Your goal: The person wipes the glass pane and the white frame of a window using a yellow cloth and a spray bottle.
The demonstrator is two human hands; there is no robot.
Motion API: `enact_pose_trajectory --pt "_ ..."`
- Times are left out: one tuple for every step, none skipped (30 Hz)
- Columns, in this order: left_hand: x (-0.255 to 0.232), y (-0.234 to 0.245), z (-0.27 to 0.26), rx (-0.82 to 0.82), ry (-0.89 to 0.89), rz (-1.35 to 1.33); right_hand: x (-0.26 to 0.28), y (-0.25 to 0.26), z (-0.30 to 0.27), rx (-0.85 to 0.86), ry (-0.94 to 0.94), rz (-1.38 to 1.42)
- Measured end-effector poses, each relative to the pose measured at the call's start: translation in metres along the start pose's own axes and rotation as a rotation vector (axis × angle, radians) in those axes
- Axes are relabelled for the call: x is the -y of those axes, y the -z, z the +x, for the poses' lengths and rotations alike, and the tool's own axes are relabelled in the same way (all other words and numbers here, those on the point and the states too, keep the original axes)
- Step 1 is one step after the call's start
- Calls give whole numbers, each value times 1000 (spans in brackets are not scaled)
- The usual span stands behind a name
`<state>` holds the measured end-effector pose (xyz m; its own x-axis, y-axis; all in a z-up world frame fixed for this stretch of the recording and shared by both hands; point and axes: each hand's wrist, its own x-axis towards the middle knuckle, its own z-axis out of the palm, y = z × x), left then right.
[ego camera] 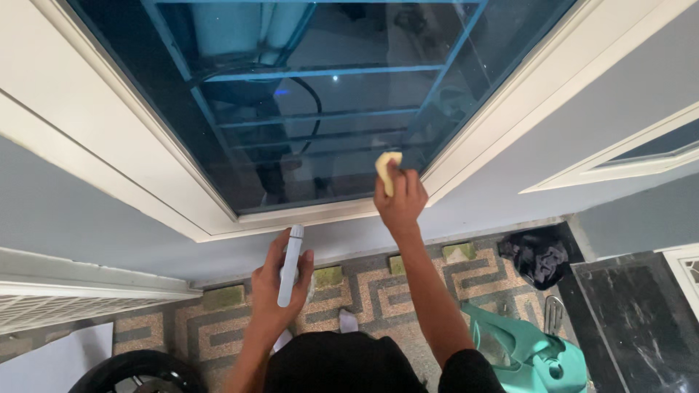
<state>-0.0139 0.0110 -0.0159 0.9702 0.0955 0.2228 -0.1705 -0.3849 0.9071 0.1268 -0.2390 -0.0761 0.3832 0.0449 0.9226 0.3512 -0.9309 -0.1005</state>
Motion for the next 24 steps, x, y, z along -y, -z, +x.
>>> enact_pose_trajectory --pt "-3 -4 -1 -12 -32 -11 -10 7 2 -11 6 -17" --pt "-6 -8 -1 -23 -66 -22 -21 13 5 -7 -13 -37" --pt "-9 -13 -1 -33 -101 -33 -30 19 8 -3 -31 -56" --pt "-12 -19 -1 -29 -93 -32 -38 24 11 2 -49 -78" --pt "-15 -24 -1 -26 -85 -31 -44 28 14 3 -47 -70" --pt "-18 -30 -2 -23 -75 -30 -50 34 16 5 -46 -61" --pt "-21 -36 -4 -29 -86 -47 -55 39 19 7 -45 -52" --pt "-23 -43 -4 -37 -98 -62 -56 40 22 -6 -55 -34" --pt "-25 -49 -4 -46 -110 -78 -55 40 23 -20 -66 -16" --pt "-27 -55 -5 -53 -96 -74 -54 39 27 -35 -75 4" --pt "-29 -61 -7 -60 -82 -70 -53 37 32 -62 -84 28" --pt "-29 -65 -9 -69 -65 -65 -51 35 37 -86 -94 54" --pt "-29 -69 -10 -75 -71 -85 -48 33 43 -110 -104 81" --pt "-30 -74 -11 -80 -77 -104 -46 33 50 -131 -105 114" --pt "-30 -77 -12 -86 -83 -123 -44 34 58 -152 -106 148" --pt "-31 -80 -12 -100 -93 -113 -41 36 66 -171 -108 183" --pt "-31 -82 -12 -113 -104 -104 -38 37 76 -181 -107 210" --pt "-32 -83 -13 -126 -112 -92 -34 38 85 -190 -107 238" --pt "-34 -84 -14 -131 -75 -86 -30 38 94 -198 -108 265" --pt "-35 -83 -14 -133 -40 -79 -24 36 101 -191 -84 298" --pt "-36 -83 -15 -135 -5 -73 -18 34 107 -184 -59 331" --pt "-37 -81 -15 -150 -18 -76 -11 32 110 -179 -36 362" --pt "-38 -80 -15 -164 -31 -79 -3 28 110 -169 9 364" --pt "-38 -78 -16 -173 -42 -83 6 24 107 -157 51 361"
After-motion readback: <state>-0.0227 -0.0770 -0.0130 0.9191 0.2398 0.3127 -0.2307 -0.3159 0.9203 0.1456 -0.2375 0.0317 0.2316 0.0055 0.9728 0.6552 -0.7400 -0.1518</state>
